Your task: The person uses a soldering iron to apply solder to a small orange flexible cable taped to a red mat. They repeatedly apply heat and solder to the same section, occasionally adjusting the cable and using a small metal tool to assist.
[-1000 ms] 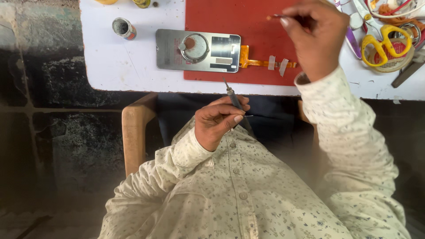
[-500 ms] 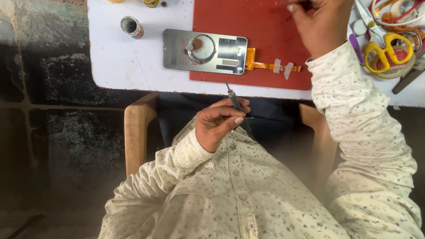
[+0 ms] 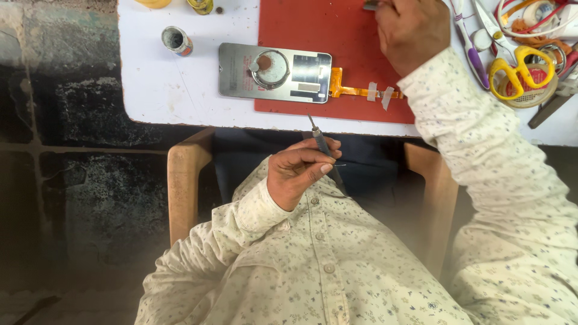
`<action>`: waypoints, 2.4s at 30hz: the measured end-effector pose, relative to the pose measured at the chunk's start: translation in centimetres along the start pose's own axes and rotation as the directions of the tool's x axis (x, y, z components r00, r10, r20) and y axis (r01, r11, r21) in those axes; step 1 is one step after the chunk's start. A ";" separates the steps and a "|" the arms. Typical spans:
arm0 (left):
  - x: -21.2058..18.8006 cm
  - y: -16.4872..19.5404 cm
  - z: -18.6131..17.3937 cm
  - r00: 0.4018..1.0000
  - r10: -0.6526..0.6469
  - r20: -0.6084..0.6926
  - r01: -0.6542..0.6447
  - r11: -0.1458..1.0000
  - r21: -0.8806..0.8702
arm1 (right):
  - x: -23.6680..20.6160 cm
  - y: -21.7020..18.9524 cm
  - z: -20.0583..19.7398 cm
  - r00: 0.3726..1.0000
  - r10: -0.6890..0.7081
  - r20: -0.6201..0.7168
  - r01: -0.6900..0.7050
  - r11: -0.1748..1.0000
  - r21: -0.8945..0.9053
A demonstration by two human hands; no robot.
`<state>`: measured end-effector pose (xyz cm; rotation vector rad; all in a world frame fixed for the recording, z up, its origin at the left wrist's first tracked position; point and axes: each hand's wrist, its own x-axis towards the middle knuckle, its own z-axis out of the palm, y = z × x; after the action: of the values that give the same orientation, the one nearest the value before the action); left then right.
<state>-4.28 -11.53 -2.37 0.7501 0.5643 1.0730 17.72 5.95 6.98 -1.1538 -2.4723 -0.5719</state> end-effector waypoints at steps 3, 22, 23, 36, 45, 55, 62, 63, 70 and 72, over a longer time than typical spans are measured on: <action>-0.1 0.0 -0.1 1.000 -0.004 -0.007 0.005 1.000 0.010 | -0.8 0.5 -0.9 0.993 -0.035 0.112 0.043 0.996 -0.075; 0.1 -0.2 0.1 1.000 -0.023 0.010 0.023 1.000 0.015 | -5.5 4.9 -0.8 0.641 0.430 0.636 -0.545 -0.328 0.772; 0.1 -0.2 0.0 1.000 -0.022 0.012 0.022 1.000 0.019 | -6.2 4.6 -1.3 0.643 0.430 0.634 -0.545 -0.324 0.773; 0.3 -0.2 0.7 0.995 -0.081 0.060 0.079 0.996 0.036 | -13.0 -1.4 -3.7 0.521 0.593 0.614 -0.725 -0.072 0.685; 0.5 -0.2 0.6 0.996 -0.073 0.056 0.072 0.997 0.022 | -11.6 -1.1 -3.3 0.584 0.552 0.595 -0.755 0.100 0.648; 0.4 -0.2 0.5 0.995 -0.077 0.057 0.076 0.997 0.021 | -11.8 -0.4 -2.0 0.546 0.514 0.661 -0.772 0.003 0.636; 0.4 -0.2 0.6 0.995 -0.082 0.058 0.081 0.997 0.018 | -11.6 -0.6 -1.8 0.545 0.532 0.648 -0.787 0.060 0.613; 0.4 -0.3 0.6 0.995 -0.082 0.058 0.081 0.996 0.022 | -11.5 -0.7 -1.8 0.546 0.535 0.644 -0.788 0.066 0.613; 0.3 -0.3 0.5 0.994 -0.087 0.060 0.085 0.996 0.033 | -11.3 -1.0 -1.6 0.530 0.568 0.630 -0.802 0.094 0.590; 0.3 -0.3 0.5 0.994 -0.086 0.061 0.084 0.996 0.031 | -11.4 -1.0 -1.5 0.522 0.579 0.627 -0.805 0.090 0.587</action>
<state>-3.61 -11.45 -2.30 0.7748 0.5542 0.9618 24.03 -2.71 2.70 -1.7132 -1.4760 1.0602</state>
